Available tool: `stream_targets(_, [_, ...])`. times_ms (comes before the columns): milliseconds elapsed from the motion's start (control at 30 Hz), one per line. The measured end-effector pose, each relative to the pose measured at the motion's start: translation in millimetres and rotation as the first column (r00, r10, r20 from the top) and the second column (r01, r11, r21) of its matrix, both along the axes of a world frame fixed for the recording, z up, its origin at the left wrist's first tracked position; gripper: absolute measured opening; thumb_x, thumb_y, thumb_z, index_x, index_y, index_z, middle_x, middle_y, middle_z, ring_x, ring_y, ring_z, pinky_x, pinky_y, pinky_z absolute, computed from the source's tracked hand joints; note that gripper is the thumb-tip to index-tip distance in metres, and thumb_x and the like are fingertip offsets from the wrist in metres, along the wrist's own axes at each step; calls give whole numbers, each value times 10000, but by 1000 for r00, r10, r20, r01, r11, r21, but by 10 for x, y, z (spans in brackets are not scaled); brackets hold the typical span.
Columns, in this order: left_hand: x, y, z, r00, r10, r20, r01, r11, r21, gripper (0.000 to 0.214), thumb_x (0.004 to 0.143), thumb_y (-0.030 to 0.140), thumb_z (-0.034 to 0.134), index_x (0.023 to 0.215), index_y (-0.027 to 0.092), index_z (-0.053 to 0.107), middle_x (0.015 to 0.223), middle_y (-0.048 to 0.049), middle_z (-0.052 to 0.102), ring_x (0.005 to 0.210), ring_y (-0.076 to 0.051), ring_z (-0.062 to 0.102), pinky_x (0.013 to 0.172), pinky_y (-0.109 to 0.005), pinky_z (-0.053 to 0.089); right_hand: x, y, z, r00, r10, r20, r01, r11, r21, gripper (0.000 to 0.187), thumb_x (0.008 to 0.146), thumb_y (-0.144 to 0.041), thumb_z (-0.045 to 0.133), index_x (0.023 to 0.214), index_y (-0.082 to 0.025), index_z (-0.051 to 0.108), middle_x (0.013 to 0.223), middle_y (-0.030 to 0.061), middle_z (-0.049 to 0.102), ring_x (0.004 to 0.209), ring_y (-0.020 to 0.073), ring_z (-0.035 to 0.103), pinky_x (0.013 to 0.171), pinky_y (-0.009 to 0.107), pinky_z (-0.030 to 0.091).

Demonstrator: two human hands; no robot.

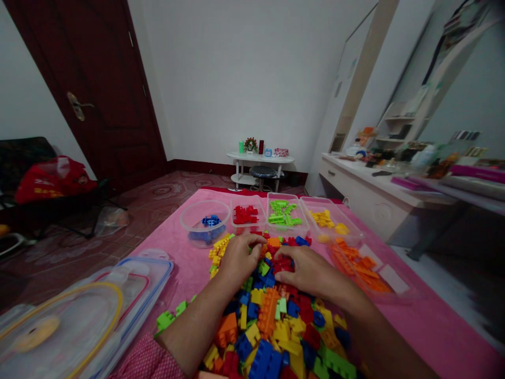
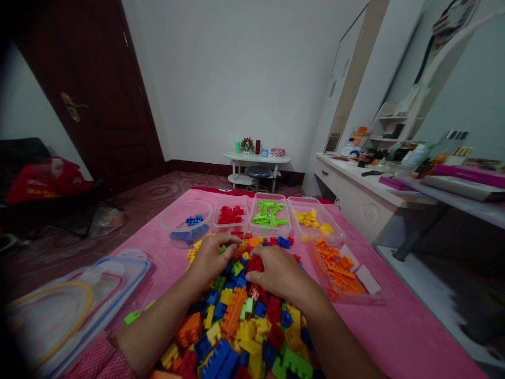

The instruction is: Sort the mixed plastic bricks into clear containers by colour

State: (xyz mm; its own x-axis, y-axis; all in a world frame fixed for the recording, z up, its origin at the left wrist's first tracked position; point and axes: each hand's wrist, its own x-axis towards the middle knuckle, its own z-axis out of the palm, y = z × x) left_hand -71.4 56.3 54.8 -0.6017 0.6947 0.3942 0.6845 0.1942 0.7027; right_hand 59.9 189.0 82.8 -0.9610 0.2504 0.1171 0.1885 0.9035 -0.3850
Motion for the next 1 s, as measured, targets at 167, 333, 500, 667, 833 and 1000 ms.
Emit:
stream_targets(167, [43,3,49,998,-56,37,55,998,36,253,781,174,499,913,188,714,896,-20,724,830,-174,649,761,-276,479,-27,-61,-62,998,-58,21,57,998,29,112,616,-212,612,725,-201,631,697,20,648,634,168,568,549,242,350])
stream_targets(333, [84,1,108,983,-130,133,118,988,97,273,844,314,482,910,169,704,847,-30,708,782,-175,630,714,-268,466,-40,-63,115,983,-110,-144,78,974,-213,80,665,-194,553,723,-186,607,684,7,645,637,157,580,575,239,409])
stream_targets(500, [68,5,141,667,-331,668,210,943,259,613,853,624,325,1133,142,579,910,-91,658,635,-142,604,500,-231,447,-84,-161,181,928,-169,-333,-18,871,-491,201,730,-303,589,885,-176,612,851,30,664,746,166,610,660,267,474])
stream_targets(667, [34,-53,206,293,-404,867,240,908,342,603,824,649,378,1101,149,569,843,-78,634,604,-96,583,412,-137,343,-128,-243,79,948,-109,-301,-139,705,-696,495,782,-322,556,1253,-183,494,785,24,657,680,168,627,644,301,501])
stream_targets(833, [-35,-70,169,242,-433,868,269,890,369,328,720,354,701,923,109,623,793,-42,595,491,-9,451,335,-80,170,-122,-221,91,911,-220,-348,-87,723,-685,444,759,-316,576,1178,-174,540,810,30,647,703,151,614,632,271,493])
stream_targets(1000, [-172,-33,153,106,-414,904,-58,905,422,153,746,175,667,849,94,590,757,-54,589,488,-19,476,328,-68,255,-99,-192,177,870,-299,-392,-43,746,-665,329,762,-275,566,1063,-142,577,636,0,613,641,146,609,580,238,452])
